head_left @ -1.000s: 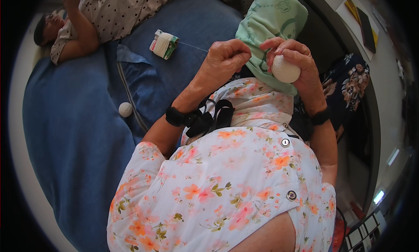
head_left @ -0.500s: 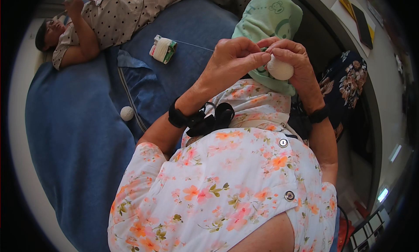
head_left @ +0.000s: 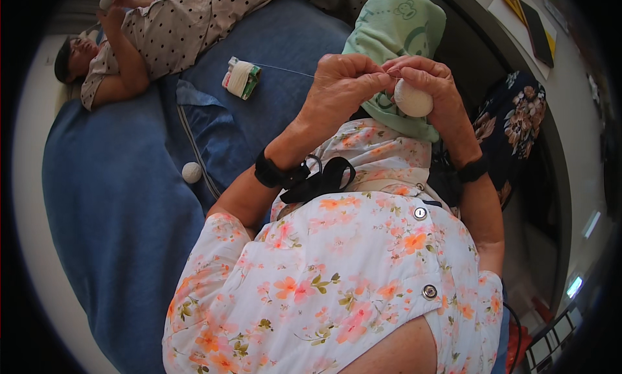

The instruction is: The person winds white thread onto a small white ball by hand, using a needle to secure or guide the thread as they rotate the ball.

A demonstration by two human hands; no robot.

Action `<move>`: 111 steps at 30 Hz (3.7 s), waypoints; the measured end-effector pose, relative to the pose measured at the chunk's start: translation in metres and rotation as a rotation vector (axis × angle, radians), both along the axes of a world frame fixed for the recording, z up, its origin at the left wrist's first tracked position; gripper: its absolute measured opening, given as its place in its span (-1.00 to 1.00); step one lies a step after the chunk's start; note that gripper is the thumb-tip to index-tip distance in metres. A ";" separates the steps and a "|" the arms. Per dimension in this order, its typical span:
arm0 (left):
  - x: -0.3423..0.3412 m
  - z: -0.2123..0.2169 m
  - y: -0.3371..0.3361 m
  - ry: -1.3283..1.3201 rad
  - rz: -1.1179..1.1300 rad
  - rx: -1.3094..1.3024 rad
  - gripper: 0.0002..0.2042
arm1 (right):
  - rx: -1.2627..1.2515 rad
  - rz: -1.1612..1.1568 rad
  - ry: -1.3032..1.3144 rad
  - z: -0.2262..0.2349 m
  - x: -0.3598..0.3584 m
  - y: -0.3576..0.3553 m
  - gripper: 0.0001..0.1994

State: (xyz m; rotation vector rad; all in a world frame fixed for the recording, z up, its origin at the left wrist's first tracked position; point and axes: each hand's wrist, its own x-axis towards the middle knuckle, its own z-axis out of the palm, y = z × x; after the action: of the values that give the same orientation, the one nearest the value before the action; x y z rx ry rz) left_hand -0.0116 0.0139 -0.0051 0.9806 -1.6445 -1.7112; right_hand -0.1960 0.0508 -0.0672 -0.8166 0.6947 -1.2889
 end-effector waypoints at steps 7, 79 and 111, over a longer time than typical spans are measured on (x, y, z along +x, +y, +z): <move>0.004 0.001 -0.003 0.019 0.040 0.040 -0.88 | 0.038 0.054 -0.147 -0.003 -0.006 -0.001 -0.75; -0.013 -0.005 0.001 -0.339 -0.262 -0.312 -0.65 | -0.106 0.067 -0.392 0.001 -0.030 -0.002 -0.46; -0.011 -0.009 -0.006 0.009 -0.142 0.312 -0.95 | -0.061 -0.011 -0.504 -0.004 -0.034 -0.005 -0.55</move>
State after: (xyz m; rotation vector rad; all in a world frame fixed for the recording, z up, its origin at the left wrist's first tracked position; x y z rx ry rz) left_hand -0.0227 0.0077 -0.0143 1.0132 -1.5005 -2.1108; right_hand -0.2301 0.0460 -0.0714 -0.5023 0.2584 -1.4566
